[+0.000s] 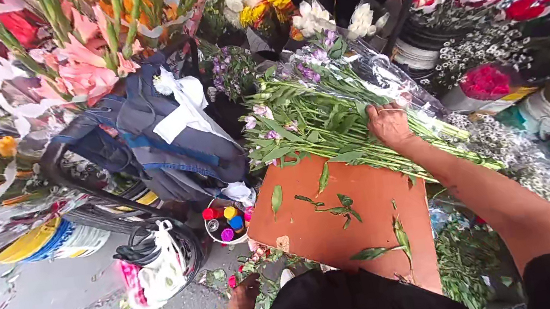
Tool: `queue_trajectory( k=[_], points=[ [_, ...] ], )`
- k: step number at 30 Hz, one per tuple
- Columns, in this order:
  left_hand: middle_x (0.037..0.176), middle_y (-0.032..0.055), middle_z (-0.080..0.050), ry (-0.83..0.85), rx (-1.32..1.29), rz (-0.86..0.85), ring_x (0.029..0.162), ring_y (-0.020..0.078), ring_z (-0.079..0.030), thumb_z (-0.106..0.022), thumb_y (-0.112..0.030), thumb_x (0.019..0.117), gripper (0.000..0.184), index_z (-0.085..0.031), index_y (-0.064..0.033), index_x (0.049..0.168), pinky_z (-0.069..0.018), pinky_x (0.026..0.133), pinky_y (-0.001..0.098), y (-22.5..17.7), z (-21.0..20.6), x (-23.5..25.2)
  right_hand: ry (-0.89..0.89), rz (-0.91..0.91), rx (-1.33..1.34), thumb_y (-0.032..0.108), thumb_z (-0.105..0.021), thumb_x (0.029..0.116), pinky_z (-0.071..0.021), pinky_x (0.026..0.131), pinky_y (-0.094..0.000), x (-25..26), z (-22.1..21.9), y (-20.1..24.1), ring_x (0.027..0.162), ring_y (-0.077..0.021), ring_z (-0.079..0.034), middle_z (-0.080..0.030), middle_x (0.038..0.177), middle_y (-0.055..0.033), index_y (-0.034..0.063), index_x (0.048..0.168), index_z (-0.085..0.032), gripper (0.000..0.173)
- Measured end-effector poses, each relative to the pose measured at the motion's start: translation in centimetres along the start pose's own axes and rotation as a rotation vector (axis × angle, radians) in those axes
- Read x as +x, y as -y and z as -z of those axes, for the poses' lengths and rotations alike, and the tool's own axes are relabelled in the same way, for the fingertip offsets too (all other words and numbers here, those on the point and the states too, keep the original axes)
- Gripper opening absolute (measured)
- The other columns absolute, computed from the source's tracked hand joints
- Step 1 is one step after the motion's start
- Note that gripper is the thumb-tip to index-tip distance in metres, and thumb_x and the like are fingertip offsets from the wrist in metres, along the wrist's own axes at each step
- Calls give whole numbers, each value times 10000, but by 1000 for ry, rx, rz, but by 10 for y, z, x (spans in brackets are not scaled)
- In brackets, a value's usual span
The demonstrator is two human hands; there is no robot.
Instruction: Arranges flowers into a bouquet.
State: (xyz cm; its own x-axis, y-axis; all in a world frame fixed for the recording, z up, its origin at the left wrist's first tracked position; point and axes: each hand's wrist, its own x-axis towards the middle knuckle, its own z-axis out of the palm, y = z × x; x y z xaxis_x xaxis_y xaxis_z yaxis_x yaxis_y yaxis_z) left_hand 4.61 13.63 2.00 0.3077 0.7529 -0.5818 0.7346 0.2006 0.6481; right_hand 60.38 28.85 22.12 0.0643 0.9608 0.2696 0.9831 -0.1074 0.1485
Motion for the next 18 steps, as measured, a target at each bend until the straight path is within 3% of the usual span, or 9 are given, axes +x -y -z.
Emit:
queue_trajectory(
  k=[2, 5, 7, 9, 12, 14, 16, 18],
  points=[
    [1135, 195, -734, 43, -1, 2, 995, 319, -734, -536, -60, 1027, 339, -620, 10, 1348, -558, 967, 506, 7, -1, -4, 12, -180, 101, 218, -551, 971, -444, 950, -673, 6, 33, 4, 1158, -548, -579, -602, 1182, -366, -75, 1271, -564, 420],
    [1123, 160, -737, 124, 0, -4, 894, 276, -738, -530, 12, 995, 367, -620, -14, 1350, -586, 876, 475, 13, 2, -9, 168, -281, 220, 321, -584, 1015, -469, 833, -728, 8, 59, 6, 1092, -572, -605, -599, 1202, -366, -57, 1243, -603, 441],
    [1118, 158, -740, 143, 28, -45, 870, 273, -737, -516, 32, 984, 381, -620, -13, 1348, -587, 856, 476, 10, 10, -7, 44, -179, 270, 237, -614, 1020, -488, 828, -715, 9, 65, -3, 1063, -565, -609, -584, 1188, -364, -83, 1155, -657, 350],
    [1100, 160, -746, 123, 53, -116, 852, 279, -735, -504, 15, 993, 364, -636, -7, 1332, -585, 839, 487, -3, 18, -7, -113, -109, 354, 127, -621, 1001, -473, 939, -674, 9, 82, -4, 1162, -543, -565, -542, 1271, -364, -107, 1169, -646, 290],
    [1112, 150, -748, 110, 36, -299, 878, 262, -737, -548, -70, 1007, 329, -664, -14, 1310, -587, 865, 483, -42, 43, -13, -237, -74, 490, 132, -521, 1054, -510, 926, -622, 2, 115, 14, 1051, -475, -657, -616, 1209, -331, -77, 1332, -557, 349],
    [1086, 101, -759, 71, -72, -474, 826, 173, -729, -596, -143, 1011, 304, -692, -31, 1276, -605, 823, 396, -80, 61, -21, -263, -1, 519, 144, -516, 1058, -503, 938, -635, -9, 136, 31, 1044, -483, -676, -661, 1153, -326, -49, 1418, -486, 410],
    [1069, 32, -761, -30, -236, -684, 743, 62, -699, -611, -181, 1004, 296, -707, -42, 1248, -609, 718, 261, -123, 76, -22, -320, 96, 503, 93, -542, 1028, -523, 899, -628, -19, 151, 48, 1006, -485, -691, -681, 1103, -315, -46, 1432, -480, 431],
    [1089, 19, -753, -169, -403, -910, 717, 8, -654, -596, -204, 1019, 311, -698, -11, 1241, -569, 662, 192, -174, 88, -18, -393, 182, 492, 42, -533, 1007, -543, 883, -588, -25, 166, 65, 983, -453, -705, -694, 1084, -296, -61, 1390, -518, 396]
  ],
)
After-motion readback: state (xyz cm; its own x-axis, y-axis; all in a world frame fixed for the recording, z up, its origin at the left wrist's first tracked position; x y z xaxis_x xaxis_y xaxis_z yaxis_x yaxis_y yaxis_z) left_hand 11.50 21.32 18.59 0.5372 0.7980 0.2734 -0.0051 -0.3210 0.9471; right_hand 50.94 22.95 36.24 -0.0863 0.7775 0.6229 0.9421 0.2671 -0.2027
